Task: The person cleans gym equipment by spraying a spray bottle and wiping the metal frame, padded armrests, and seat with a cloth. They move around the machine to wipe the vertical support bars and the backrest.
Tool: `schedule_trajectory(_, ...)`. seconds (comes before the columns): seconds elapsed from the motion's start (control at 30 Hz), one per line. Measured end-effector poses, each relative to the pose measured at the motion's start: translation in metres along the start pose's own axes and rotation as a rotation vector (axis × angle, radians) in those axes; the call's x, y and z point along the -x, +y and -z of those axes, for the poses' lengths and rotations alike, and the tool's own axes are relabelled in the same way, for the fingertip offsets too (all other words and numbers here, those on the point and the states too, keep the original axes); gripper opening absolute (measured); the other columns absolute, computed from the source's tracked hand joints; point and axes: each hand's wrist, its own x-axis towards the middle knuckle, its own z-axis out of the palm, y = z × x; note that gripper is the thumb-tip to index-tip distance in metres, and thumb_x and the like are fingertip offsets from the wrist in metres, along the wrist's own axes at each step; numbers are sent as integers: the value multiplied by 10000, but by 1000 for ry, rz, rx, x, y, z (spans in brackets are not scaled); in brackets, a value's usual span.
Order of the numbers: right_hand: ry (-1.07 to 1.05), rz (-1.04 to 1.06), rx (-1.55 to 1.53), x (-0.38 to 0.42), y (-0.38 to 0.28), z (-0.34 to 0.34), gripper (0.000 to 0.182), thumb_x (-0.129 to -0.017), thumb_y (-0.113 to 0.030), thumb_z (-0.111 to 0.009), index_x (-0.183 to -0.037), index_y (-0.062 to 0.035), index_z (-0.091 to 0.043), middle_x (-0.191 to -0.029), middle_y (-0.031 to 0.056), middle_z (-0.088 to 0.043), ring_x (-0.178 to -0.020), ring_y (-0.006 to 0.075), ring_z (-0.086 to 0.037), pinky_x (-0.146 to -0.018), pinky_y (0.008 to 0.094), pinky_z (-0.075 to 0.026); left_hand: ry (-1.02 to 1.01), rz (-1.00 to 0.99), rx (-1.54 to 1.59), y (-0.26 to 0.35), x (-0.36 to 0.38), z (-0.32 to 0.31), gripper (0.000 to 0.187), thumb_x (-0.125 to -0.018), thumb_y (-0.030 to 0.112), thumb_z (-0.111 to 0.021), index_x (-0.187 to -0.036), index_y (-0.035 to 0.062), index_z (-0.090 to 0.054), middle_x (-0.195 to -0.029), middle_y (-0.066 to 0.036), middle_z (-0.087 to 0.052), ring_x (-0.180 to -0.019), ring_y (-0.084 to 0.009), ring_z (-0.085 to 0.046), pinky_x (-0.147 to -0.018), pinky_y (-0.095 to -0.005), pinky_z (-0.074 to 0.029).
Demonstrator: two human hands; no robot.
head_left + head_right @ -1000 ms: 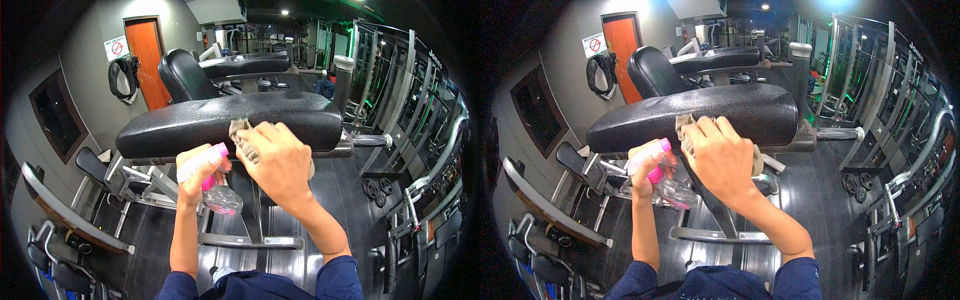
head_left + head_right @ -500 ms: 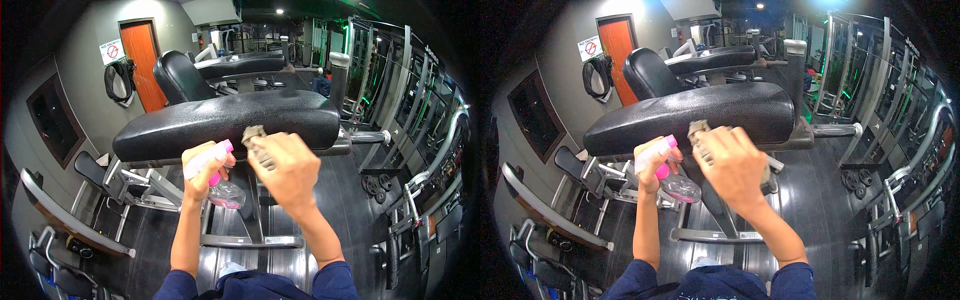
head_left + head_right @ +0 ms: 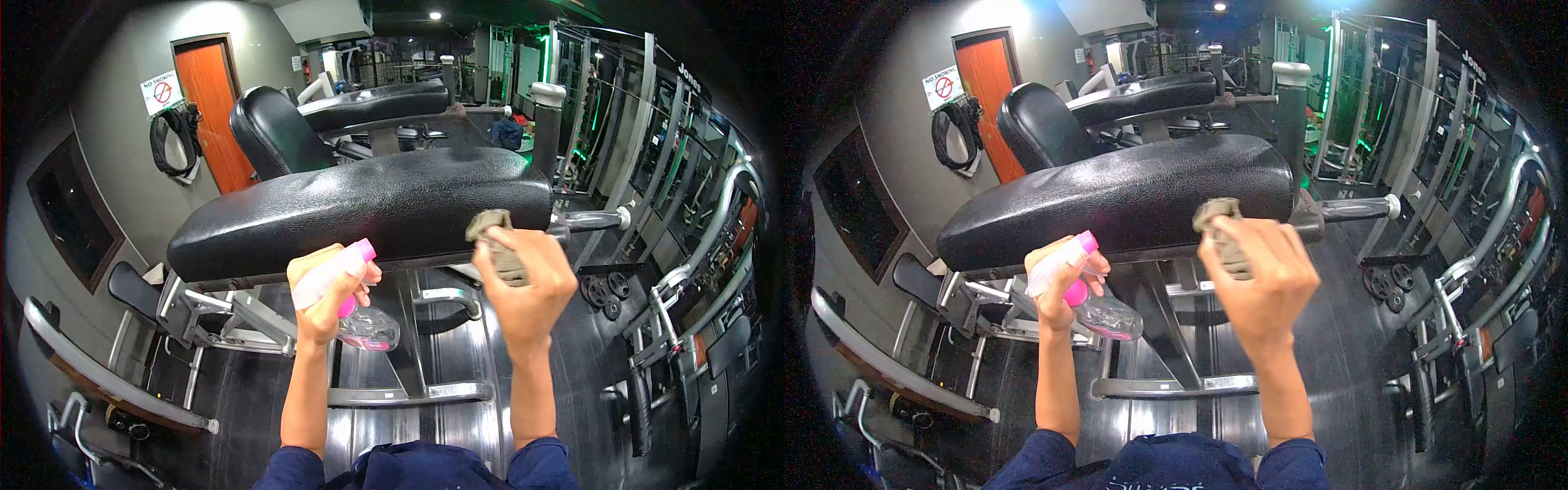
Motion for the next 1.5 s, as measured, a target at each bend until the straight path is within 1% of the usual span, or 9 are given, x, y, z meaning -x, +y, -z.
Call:
schedule_trajectory(0.07,-33,64,-31,2,-14,-13,235,-671,-131,-809,-895,-129,-737,-840,22,-683,-745,211,-626,-649,333,-510,44,-10,133,-2,1,-2,291,-887,177,-622,-798,-92,-688,-727,-160,-668,-506,-143,-600,-468,-243,-458)
schedule_trajectory(0.3,-192,116,-79,0,-21,-15,265,-677,-190,-806,-929,-163,-728,-855,-17,-678,-762,183,-619,-646,327,-504,72,15,143,1,1,-1,294,-889,187,-625,-809,-88,-693,-735,-151,-672,-515,-139,-603,-472,-236,-459)
schedule_trajectory(0.43,-44,-67,-3,-17,-2,9,180,-697,-147,-788,-867,-112,-739,-833,44,-692,-722,229,-639,-672,342,-509,46,34,131,6,2,-3,260,-887,162,-633,-808,-78,-692,-739,-137,-675,-519,-124,-599,-482,-230,-463)
schedule_trajectory(0.53,54,-8,27,-32,3,3,174,-708,-141,-778,-873,-104,-740,-826,57,-688,-722,241,-645,-681,351,-507,9,26,41,17,0,-11,309,-881,201,-596,-800,-88,-670,-732,-146,-662,-511,-141,-598,-477,-240,-471)
schedule_trajectory(0.83,-191,85,-32,-35,-15,-5,205,-735,-237,-770,-919,-153,-731,-838,12,-646,-779,210,-629,-677,352,-510,-5,13,-35,34,-16,-42,354,-884,238,-564,-810,-95,-658,-749,-150,-657,-503,-159,-597,-473,-244,-461)
schedule_trajectory(1.07,-9,-180,78,-37,26,30,170,-751,-216,-766,-903,-142,-746,-820,40,-666,-756,245,-649,-673,361,-512,-45,18,55,18,-17,-63,305,-900,200,-593,-808,-81,-668,-742,-144,-662,-512,-142,-598,-478,-241,-458)
schedule_trajectory(1.23,-53,73,48,-14,7,4,236,-728,-194,-778,-957,-162,-735,-846,-1,-658,-743,211,-621,-639,341,-507,-59,-37,-101,11,-21,-67,286,-886,187,-610,-796,-76,-675,-727,-124,-664,-509,-134,-600,-461,-240,-447)
schedule_trajectory(1.33,-121,82,19,2,5,1,256,-712,-185,-788,-962,-172,-736,-856,-15,-658,-748,195,-619,-634,326,-509,-16,-38,-130,4,-18,-68,277,-878,168,-611,-795,-89,-673,-728,-125,-661,-507,-136,-601,-457,-238,-447)
schedule_trajectory(1.5,124,1,17,5,39,14,219,-684,-110,-800,-897,-116,-746,-840,32,-694,-741,214,-643,-659,333,-512,6,-107,-132,3,-19,-73,217,-853,131,-627,-784,-67,-685,-666,-98,-632,-499,-134,-570,-471,-251,-427)
